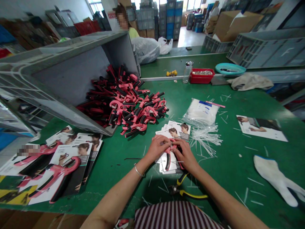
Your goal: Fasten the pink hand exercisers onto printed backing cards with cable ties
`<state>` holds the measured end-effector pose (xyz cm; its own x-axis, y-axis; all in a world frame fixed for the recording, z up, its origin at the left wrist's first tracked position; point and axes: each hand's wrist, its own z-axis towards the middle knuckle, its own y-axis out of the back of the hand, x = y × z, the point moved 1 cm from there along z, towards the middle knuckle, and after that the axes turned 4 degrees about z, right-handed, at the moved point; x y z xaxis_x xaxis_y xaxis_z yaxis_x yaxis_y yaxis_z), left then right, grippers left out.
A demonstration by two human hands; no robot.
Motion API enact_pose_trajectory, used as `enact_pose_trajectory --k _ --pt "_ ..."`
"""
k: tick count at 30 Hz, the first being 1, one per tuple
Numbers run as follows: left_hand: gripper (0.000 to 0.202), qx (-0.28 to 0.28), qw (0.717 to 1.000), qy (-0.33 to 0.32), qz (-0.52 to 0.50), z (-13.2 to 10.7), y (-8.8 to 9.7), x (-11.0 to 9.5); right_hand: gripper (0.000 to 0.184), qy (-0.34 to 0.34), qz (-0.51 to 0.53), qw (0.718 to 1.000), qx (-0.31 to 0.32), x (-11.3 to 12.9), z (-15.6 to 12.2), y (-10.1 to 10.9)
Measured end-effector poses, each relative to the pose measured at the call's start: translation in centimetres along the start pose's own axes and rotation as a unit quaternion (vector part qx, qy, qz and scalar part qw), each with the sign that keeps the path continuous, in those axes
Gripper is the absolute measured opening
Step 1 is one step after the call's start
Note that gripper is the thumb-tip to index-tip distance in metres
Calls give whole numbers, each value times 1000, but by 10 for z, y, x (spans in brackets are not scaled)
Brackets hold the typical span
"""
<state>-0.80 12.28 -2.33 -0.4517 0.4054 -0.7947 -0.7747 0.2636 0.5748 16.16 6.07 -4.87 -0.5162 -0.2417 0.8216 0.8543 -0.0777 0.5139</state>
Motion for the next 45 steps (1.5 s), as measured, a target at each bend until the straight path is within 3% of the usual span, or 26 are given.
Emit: enact_pose_trajectory --k 4,8,11,14,16,19,21,25,29,31,33,37,40,45 --pt "12 -21 991 -73 114 -20 -9 -22 29 -17 5 997 -74 2 -4 -6" --pt "18 46 955 -182 230 -46 -27 -29 31 -10 0 993 -115 7 0 -17" --pt "19 107 942 -208 242 -53 -23 -26 25 15 -2 994 -109 7 2 -16" --pt "22 69 971 -137 185 -52 2 -21 20 42 -13 996 -81 7 -6 2" --pt "23 35 982 -63 174 -55 20 -15 23 67 -32 997 -8 11 -18 20" --pt "18 106 976 -22 189 -65 30 -5 26 86 -66 986 130 22 -38 42" --pt "16 149 967 -25 205 -70 27 0 22 84 -71 979 171 30 -45 47" --pt "10 161 954 -41 250 -69 15 3 11 65 -42 985 156 41 -38 36" --pt "12 174 940 -56 289 -62 11 -1 6 -5 -44 996 83 41 -27 23" --pt "13 169 929 -61 324 -60 12 -5 13 -28 -67 996 56 38 -25 24" --pt "14 157 922 -58 350 -59 14 -10 15 -14 -93 993 75 34 -26 27" --pt "13 119 958 -14 260 -60 14 -17 9 27 -96 986 133 27 -27 27" --pt "9 82 990 9 111 -63 5 -12 9 23 -83 989 116 29 -22 20" --pt "11 26 999 35 -15 -72 -8 -3 9 59 -53 992 102 38 -12 6"
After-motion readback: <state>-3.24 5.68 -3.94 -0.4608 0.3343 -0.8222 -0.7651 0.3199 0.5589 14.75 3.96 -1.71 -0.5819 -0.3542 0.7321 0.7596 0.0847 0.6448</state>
